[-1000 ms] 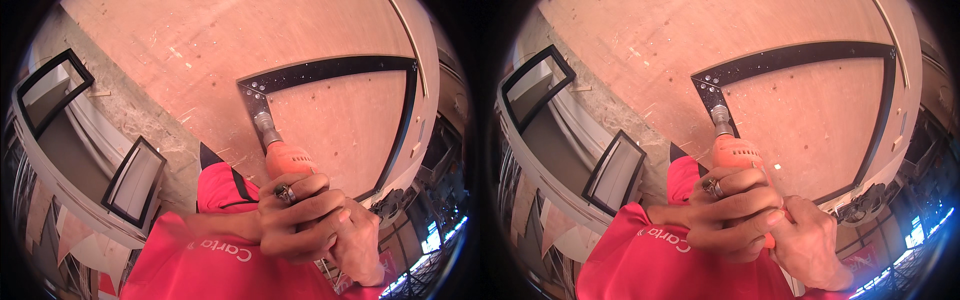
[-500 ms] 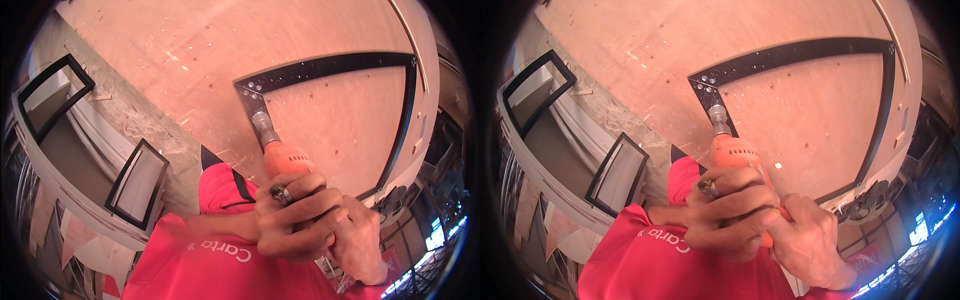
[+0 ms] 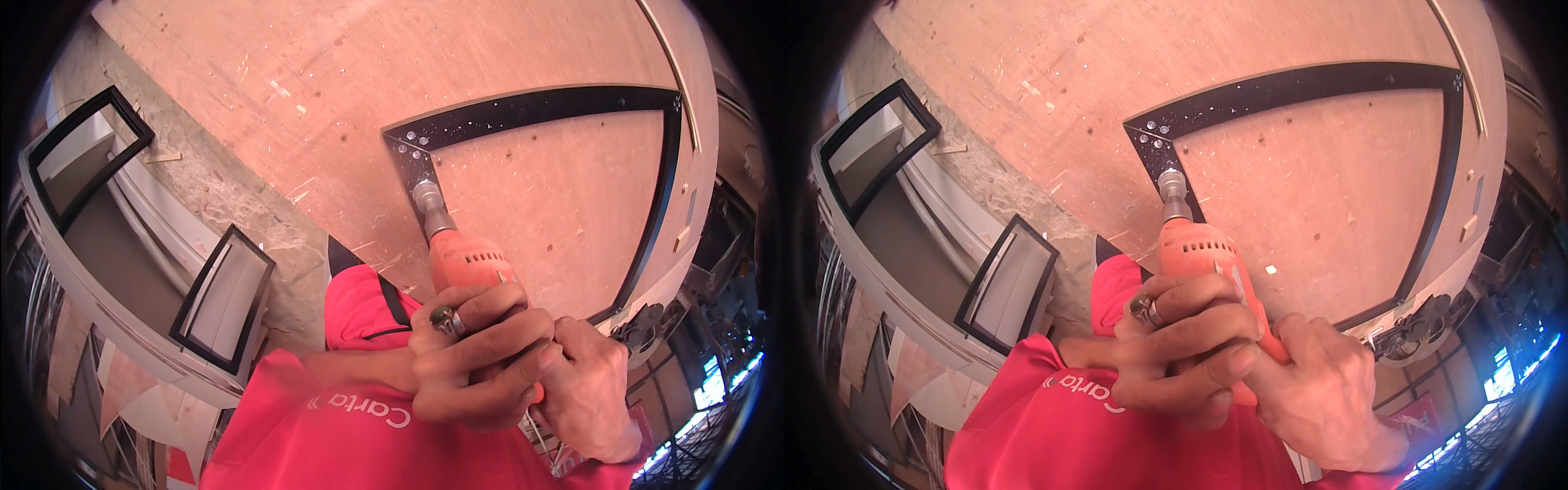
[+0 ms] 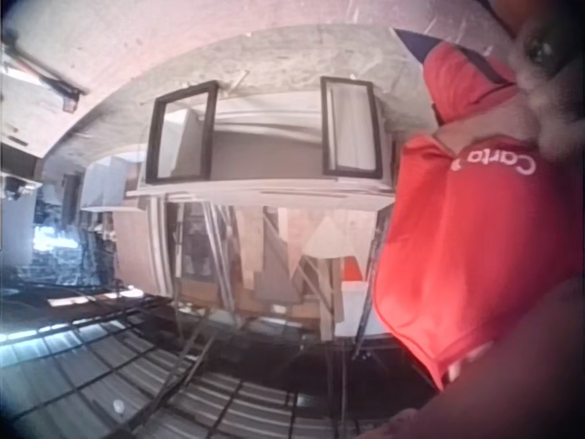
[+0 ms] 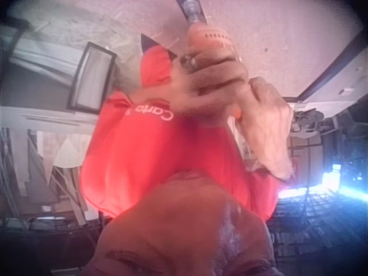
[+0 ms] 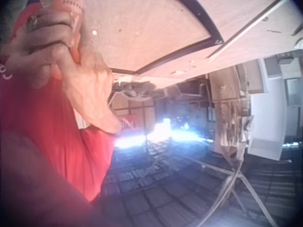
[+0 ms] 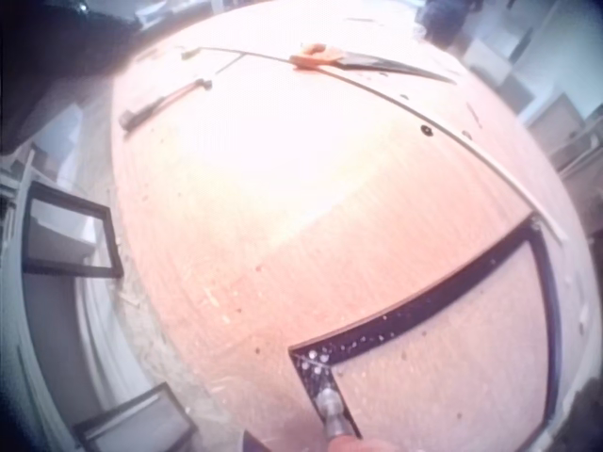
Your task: The person uses a power drill to fasten black metal frame pieces together on a wooden workbench. They then move the assembled frame to a stack of similar frames and wipe the workbench surface with a small wooden block before placing another frame on the table.
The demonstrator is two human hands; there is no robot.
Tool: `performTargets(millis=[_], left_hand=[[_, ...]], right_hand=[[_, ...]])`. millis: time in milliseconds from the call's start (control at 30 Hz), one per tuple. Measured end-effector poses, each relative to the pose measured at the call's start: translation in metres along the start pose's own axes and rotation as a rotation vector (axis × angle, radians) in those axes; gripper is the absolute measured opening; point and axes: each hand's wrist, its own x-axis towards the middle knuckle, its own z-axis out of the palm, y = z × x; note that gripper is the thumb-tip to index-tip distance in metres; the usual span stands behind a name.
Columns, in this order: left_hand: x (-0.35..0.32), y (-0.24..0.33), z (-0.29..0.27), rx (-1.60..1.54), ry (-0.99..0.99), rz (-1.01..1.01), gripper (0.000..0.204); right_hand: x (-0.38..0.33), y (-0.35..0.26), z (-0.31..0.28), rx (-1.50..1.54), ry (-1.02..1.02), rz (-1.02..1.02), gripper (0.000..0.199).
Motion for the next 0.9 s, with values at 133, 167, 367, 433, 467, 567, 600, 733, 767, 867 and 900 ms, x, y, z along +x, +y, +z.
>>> performTargets(millis=[133, 167, 367, 433, 467, 567, 600, 733, 767, 867, 900], left_hand=[[0.0, 0.002, -0.001, -0.029, 0.027, -0.031, 0.022], [0.001, 0.002, -0.002, -0.015, 0.017, -0.015, 0.022], [0.004, -0.006, -0.001, -0.023, -0.009, 0.043, 0.021], [0.004, -0.005, 0.0, -0.008, 0.027, 0.053, 0.022], [0.004, -0.004, 0.001, -0.004, 0.016, 0.038, 0.022], [0.003, -0.002, 0.001, -0.006, 0.032, 0.019, 0.024], [0.003, -0.002, 0.001, -0.006, 0.039, 0.017, 0.023], [0.004, -0.004, 0.001, -0.029, 0.028, 0.02, 0.023], [0.004, -0.004, 0.001, -0.031, 0.012, 0.039, 0.023], [0.004, -0.001, 0.001, -0.042, -0.002, 0.004, 0.023], [0.003, 0.0, 0.001, -0.023, 0.01, 0.004, 0.023]], right_hand=[[0.002, 0.0, -0.004, -0.053, 0.012, -0.043, 0.019], [0.003, 0.0, -0.004, -0.052, 0.003, -0.042, 0.018], [0.006, -0.001, -0.001, 0.008, 0.048, -0.027, 0.016], [0.005, -0.001, -0.005, -0.005, 0.005, -0.028, 0.019], [0.004, 0.0, -0.007, -0.022, -0.011, -0.04, 0.021], [0.004, 0.001, -0.01, -0.043, -0.039, -0.064, 0.025], [0.005, 0.001, -0.009, -0.066, -0.042, -0.059, 0.026], [0.005, 0.002, -0.001, 0.038, 0.017, -0.036, 0.025], [0.005, 0.002, -0.001, 0.039, 0.022, -0.031, 0.024], [0.004, 0.003, -0.003, -0.002, -0.004, -0.04, 0.025], [0.004, 0.003, -0.005, -0.031, -0.002, -0.061, 0.025]])
